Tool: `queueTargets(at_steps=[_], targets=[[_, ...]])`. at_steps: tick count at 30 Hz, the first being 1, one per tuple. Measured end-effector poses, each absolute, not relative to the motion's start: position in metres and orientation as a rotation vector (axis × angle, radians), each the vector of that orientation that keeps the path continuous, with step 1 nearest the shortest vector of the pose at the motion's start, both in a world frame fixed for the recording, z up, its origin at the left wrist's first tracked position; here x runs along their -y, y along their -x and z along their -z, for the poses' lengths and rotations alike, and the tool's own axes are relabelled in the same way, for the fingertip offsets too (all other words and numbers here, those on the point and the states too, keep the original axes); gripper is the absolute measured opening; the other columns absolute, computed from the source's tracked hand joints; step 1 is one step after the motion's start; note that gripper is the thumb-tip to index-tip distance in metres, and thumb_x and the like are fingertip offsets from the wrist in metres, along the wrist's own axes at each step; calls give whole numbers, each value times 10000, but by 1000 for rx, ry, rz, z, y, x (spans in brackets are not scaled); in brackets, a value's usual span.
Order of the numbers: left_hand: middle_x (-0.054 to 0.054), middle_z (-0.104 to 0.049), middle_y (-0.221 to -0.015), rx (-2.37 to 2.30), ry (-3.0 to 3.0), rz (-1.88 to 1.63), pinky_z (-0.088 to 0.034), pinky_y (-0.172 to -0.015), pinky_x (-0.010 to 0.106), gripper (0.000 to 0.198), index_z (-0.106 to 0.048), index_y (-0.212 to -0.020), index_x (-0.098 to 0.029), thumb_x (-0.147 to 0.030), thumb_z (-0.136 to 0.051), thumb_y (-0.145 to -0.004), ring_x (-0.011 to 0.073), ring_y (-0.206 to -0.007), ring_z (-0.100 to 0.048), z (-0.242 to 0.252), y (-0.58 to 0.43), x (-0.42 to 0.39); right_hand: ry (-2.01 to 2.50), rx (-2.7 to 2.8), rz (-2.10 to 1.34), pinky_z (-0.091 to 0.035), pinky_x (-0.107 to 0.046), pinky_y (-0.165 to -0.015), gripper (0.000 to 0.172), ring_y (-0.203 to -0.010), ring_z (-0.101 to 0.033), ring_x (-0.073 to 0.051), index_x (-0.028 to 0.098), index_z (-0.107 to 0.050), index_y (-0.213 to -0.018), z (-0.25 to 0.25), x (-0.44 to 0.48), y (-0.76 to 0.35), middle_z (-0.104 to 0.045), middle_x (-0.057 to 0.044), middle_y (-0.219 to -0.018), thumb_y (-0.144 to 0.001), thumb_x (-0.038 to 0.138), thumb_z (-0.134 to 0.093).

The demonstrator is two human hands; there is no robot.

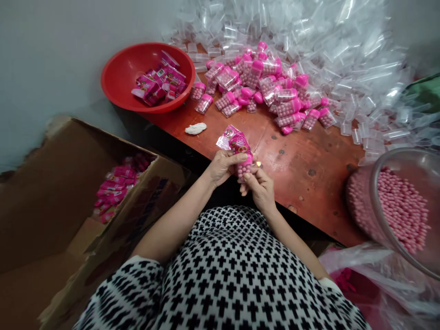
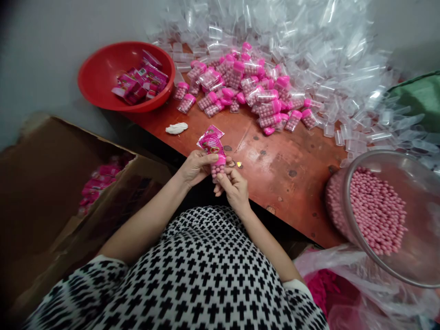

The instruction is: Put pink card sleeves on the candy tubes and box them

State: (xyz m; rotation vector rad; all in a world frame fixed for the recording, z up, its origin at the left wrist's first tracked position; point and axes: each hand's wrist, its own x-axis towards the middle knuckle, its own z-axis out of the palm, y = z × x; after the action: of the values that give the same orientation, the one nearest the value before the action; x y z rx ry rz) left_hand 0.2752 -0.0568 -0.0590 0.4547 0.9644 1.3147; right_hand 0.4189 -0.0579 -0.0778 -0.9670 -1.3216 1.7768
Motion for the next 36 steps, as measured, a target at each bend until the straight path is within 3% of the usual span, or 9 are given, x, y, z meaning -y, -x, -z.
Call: queueTargets(at_steps=[5,9,15,21,24,26,29,32,36], targets=[[143,-713,-675,-1023,-446,-1325,-509,-555,259,303,-717,-633,-59,-334,-841,-603,180,-567,-656,58,-276,52,1013,1285,-1702,-505,-197,-409,329,-441,-567,-77,189,-594,-868,77,62,-414,-645,37,-643,-785,497,-673],[96,-677,-602,-1016,-372,-1394,-506,-548,259,281,-721,-728,-72,-329,-817,-669,161,-520,-629,58,-284,51,1073,1285,-1666,-490,-201,-405,332,-433,-551,-79,197,-590,-863,77,63,-414,-631,43,-622,-782,511,-664],[115,-726,-723,-1068,-286,-1496,-544,-608,266,197,-695,-723,-83,-265,-769,-726,173,-606,-678,59,-279,51,1146,1458,-1628,-457,-228,-452,330,-468,-550,-99,191,-614,-854,78,51,-432,-658,12,-662,-809,518,-615],[142,-737,-750,-1185,-451,-1285,-562,-647,286,247,-717,-726,-88,-317,-793,-673,204,-655,-709,66,-280,60,1524,2143,-528,-473,-457,-859,386,-990,-591,-292,168,-709,-899,72,4,-469,-679,-145,-1020,-856,518,-554],[130,-736,-738,-1173,-530,-1178,-560,-657,292,217,-737,-730,-96,-293,-786,-653,215,-667,-711,67,-289,62,1329,2186,-469,-423,-509,-965,508,-1184,-515,-319,179,-657,-1132,60,-14,-469,-585,-178,-1291,-829,580,-585],[98,-725,-683,-1171,-589,-1135,-560,-680,296,120,-729,-668,-108,-226,-749,-654,210,-659,-706,65,-295,61,1093,2189,-756,-469,-443,-914,533,-1106,-575,-270,203,-625,-1182,50,-19,-461,-629,-135,-1235,-831,602,-579],[71,-716,-644,-1171,-665,-1089,-555,-687,287,135,-714,-605,-130,-204,-662,-705,198,-657,-703,62,-305,64,905,2118,-1215,-489,-293,-669,443,-723,-610,-164,188,-684,-912,42,-22,-444,-688,-40,-818,-841,609,-566],[88,-737,-696,-1139,-698,-968,-540,-643,252,160,-749,-687,-146,-213,-615,-741,193,-696,-710,65,-313,75,1009,1851,-1239,-384,-230,-517,466,-541,-488,-103,175,-614,-670,44,-28,-433,-564,15,-589,-807,620,-603],[121,-743,-739,-1130,-641,-913,-544,-615,241,132,-761,-742,-135,-225,-669,-714,187,-680,-706,75,-309,92,1033,1798,-1170,-318,-220,-493,445,-507,-426,-83,174,-584,-632,47,-35,-434,-506,37,-548,-784,587,-654]])
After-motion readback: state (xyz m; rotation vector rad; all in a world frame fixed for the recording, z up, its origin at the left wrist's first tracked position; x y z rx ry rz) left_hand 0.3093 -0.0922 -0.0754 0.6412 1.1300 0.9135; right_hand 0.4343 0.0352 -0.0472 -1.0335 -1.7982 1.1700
